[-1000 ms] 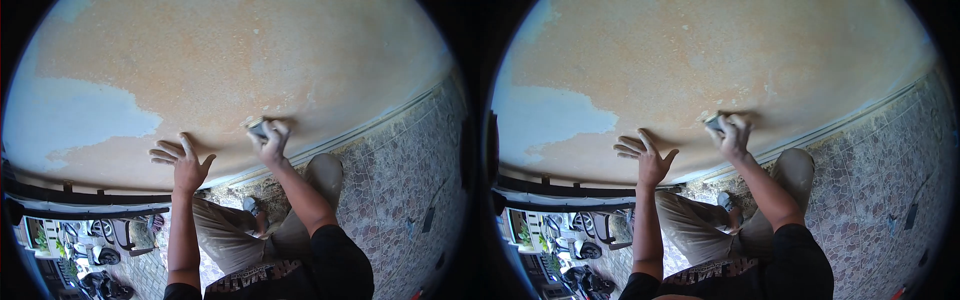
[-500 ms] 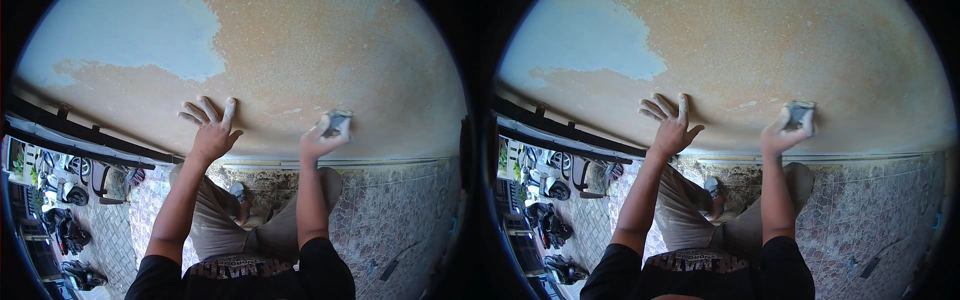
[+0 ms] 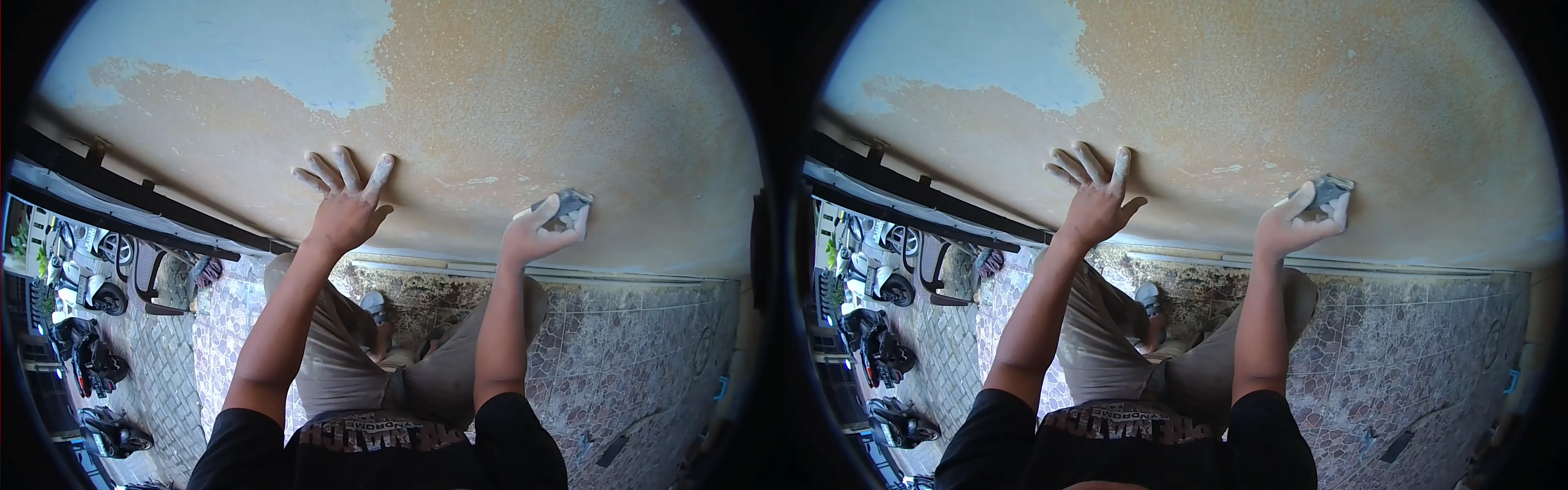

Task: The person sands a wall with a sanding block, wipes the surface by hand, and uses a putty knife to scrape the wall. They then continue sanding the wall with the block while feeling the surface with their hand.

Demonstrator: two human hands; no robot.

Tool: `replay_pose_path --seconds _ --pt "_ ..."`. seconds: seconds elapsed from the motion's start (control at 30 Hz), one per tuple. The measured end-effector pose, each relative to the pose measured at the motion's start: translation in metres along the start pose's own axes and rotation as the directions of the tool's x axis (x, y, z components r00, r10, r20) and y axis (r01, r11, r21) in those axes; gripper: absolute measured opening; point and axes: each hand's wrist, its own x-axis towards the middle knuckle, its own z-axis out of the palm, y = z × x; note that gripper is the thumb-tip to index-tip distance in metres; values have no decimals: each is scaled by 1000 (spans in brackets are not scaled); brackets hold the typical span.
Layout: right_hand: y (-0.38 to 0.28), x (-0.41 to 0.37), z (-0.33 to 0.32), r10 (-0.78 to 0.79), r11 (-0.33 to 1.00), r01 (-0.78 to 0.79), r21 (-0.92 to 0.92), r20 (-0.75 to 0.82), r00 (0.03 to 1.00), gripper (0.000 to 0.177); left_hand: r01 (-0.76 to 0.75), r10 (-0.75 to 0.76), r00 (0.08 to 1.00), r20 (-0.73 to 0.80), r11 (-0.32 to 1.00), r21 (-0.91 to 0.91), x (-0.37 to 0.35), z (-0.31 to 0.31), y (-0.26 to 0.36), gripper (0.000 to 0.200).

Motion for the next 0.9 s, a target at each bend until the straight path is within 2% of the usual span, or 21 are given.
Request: replay_pose_path --seconds 0.07,0.13,0.2,0.23,0.27,0.3,0.33,0.37,0.4,0.47,0.53,0.57,0.6,0.67,0.73,0.77,0.8,0.83,0.87,0.9 --pt "2 -13 6 38 996 -36 77 -26 999 51 8 -8 1000 -26 1000 -11 -1 3 -1 96" --pt "2 -58 24 -234 957 230 178 2 972 57 20 -20 1000 -9 1000 -24 -1 2 -1 96" --pt "-6 -84 15 -501 865 488 115 255 827 58 33 -33 999 4 999 -32 -2 -4 -2 96" --pt "-6 -81 9 -506 862 493 115 242 828 58 25 -24 999 30 999 -38 -3 -12 -4 97" --pt "-3 -74 5 -550 829 554 79 296 781 58 17 -15 999 52 999 -45 -2 -21 -7 98" --pt "0 -65 4 -583 791 610 41 352 732 58 -29 30 999 -33 999 37 -1 -32 -15 100" --pt "-3 -47 11 -438 898 421 127 160 885 56 47 -46 999 -6 999 27 -1 -37 -23 102" --pt "-2 -24 11 -244 958 239 161 13 970 52 72 -72 997 -8 997 27 0 -35 -29 103" --pt "2 -8 1 112 975 -114 189 23 993 49 103 -103 995 -5 994 24 1 -32 -31 104" --pt "19 2 -3 99 994 -97 51 -35 994 50 88 -86 995 -52 995 48 1 -25 -26 107" --pt "-1 -34 19 -72 972 84 219 -62 995 53 151 -170 979 -114 975 -160 2 -22 -24 94" --pt "-4 -65 22 -230 957 216 195 52 972 52 148 -165 980 -113 978 -144 1 -20 -25 96" --pt "-8 -89 22 -378 919 347 189 169 910 50 134 -151 983 -108 980 -149 -1 -17 -26 96" --pt "-25 -99 19 -610 790 570 228 397 686 51 142 -161 980 -120 978 -153 -2 -14 -30 98" --pt "-17 -87 23 -569 822 524 223 271 777 54 102 -118 983 -141 988 -117 -3 -13 -36 99" --pt "-9 -75 22 -498 865 470 175 183 848 55 65 -68 989 -133 997 -28 -3 -15 -35 106" --pt "-2 -61 28 -385 909 370 191 44 922 52 27 -19 992 -122 998 59 -3 -16 -35 114" --pt "-9 -37 25 -206 920 189 344 14 978 53 41 -37 996 -84 998 51 -4 -16 -34 113" --pt "-2 -20 15 -87 972 87 216 -11 996 52 41 -36 996 -86 998 53 -4 -17 -35 113" --pt "-4 -19 14 -53 982 56 179 -20 998 54 42 -37 995 -88 998 54 -4 -17 -35 114"
